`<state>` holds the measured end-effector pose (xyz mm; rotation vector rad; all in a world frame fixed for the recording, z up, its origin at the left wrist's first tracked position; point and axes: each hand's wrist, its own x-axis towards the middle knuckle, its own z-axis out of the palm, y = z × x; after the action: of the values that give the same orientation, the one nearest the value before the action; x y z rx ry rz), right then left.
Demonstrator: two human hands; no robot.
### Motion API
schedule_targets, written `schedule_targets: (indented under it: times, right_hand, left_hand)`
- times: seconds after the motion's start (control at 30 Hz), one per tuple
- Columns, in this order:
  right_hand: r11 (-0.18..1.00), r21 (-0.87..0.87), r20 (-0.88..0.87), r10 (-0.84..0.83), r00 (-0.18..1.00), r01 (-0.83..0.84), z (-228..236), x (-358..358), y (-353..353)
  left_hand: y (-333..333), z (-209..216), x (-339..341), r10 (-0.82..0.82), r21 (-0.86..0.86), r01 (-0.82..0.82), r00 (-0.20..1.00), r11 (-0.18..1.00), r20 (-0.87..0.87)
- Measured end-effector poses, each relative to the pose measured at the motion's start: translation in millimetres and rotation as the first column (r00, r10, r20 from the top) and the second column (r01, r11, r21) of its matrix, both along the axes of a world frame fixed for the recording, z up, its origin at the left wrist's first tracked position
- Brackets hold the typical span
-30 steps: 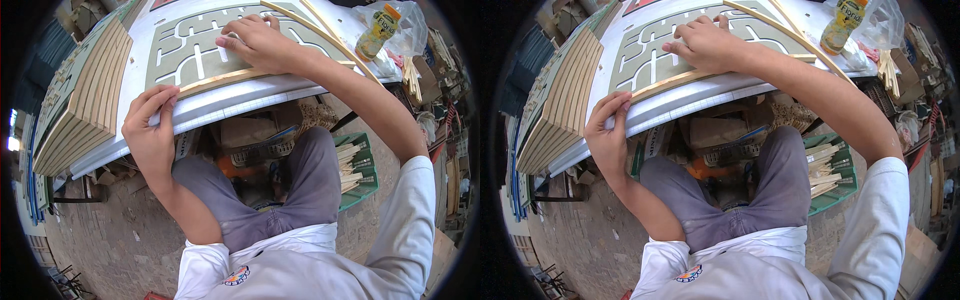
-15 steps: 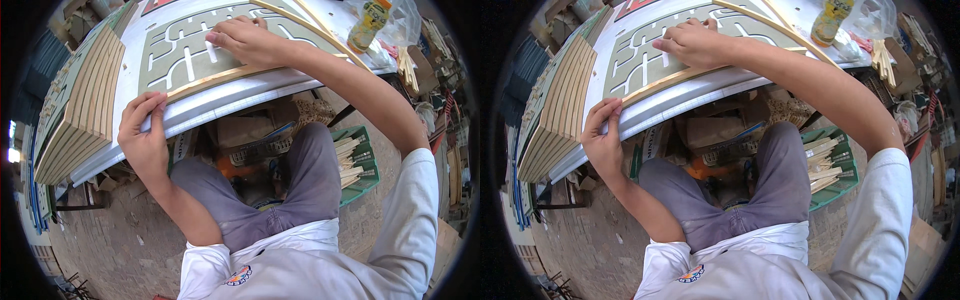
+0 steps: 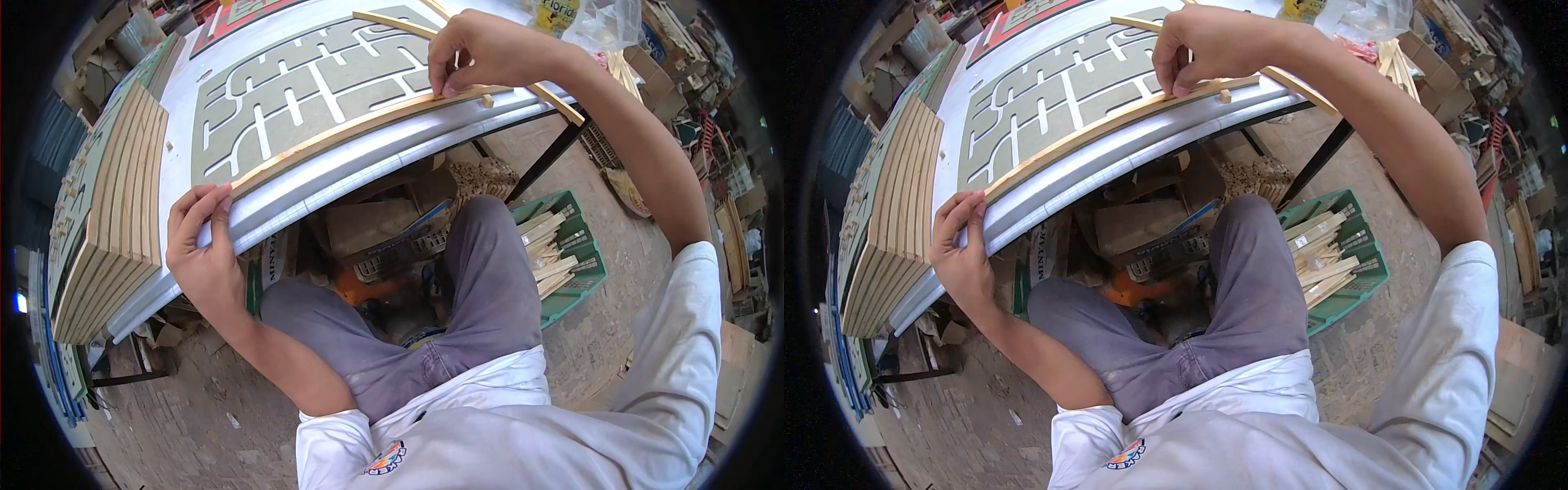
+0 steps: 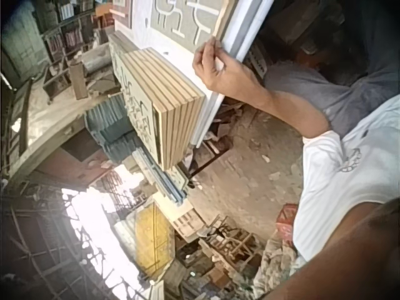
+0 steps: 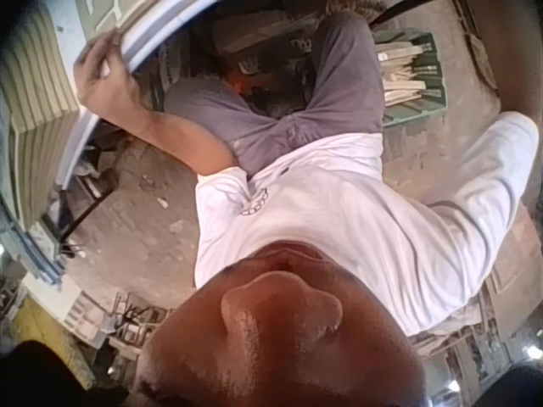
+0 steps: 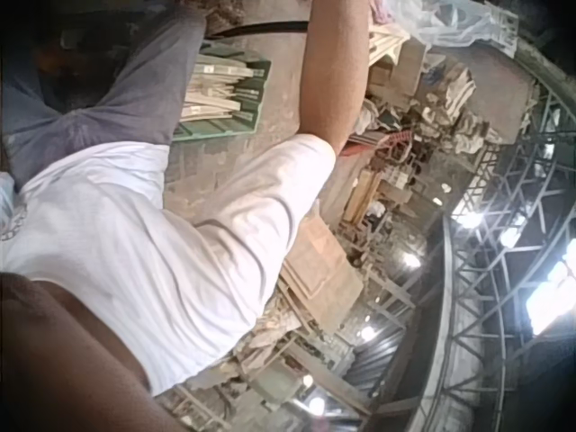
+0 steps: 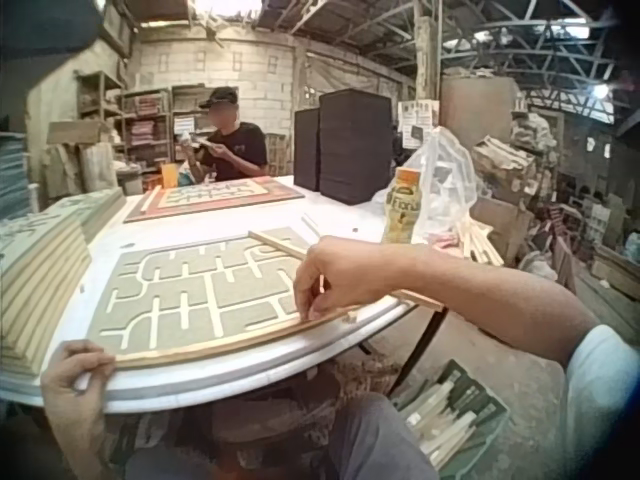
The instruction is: Manually assemble thin wood strips into a patterned wood board at a workshop station.
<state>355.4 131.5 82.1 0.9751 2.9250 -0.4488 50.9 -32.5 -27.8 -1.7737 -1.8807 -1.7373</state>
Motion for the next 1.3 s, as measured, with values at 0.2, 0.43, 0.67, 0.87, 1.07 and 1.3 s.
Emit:
schedule_targets:
  times: [0.2,0.43,0.67,0.87,1.07,1.3]
  right_hand:
    - [1.0,0.016,-0.17,-0.015,0.985,0.018,-14.5,1.3,2.8]
    - [0.905,0.364,0.013,0.232,0.973,-0.221,0.5,-7.2,2.0]
    - [0.886,0.089,-0.257,0.461,0.849,-0.454,-7.0,-1.8,29.7]
    - [0.996,0.062,0.049,0.068,0.996,-0.071,-6.2,-14.0,13.0]
    - [0.967,0.206,0.044,0.142,0.989,-0.148,2.0,-15.8,-8.7]
    - [0.962,0.237,-0.27,0.202,0.941,-0.138,-6.5,-60.4,-18.6]
  left_hand:
    - [-1.1,-0.6,1.1,0.006,-0.012,-0.006,1.0,1.0,-0.024]
    - [-4.8,-0.8,-5.4,0.142,0.06,-0.142,0.99,0.988,0.014]
    - [-12.2,-7.7,-25.4,0.229,0.077,-0.232,0.972,0.97,0.051]
    - [-15.0,-2.9,-26.8,0.123,0.019,-0.122,0.99,0.992,-0.064]
    - [-15.3,-3.1,-28.3,0.103,-0.001,-0.103,0.992,0.995,0.076]
    - [-16.2,-0.2,-27.7,0.125,-0.014,-0.124,0.986,0.992,0.109]
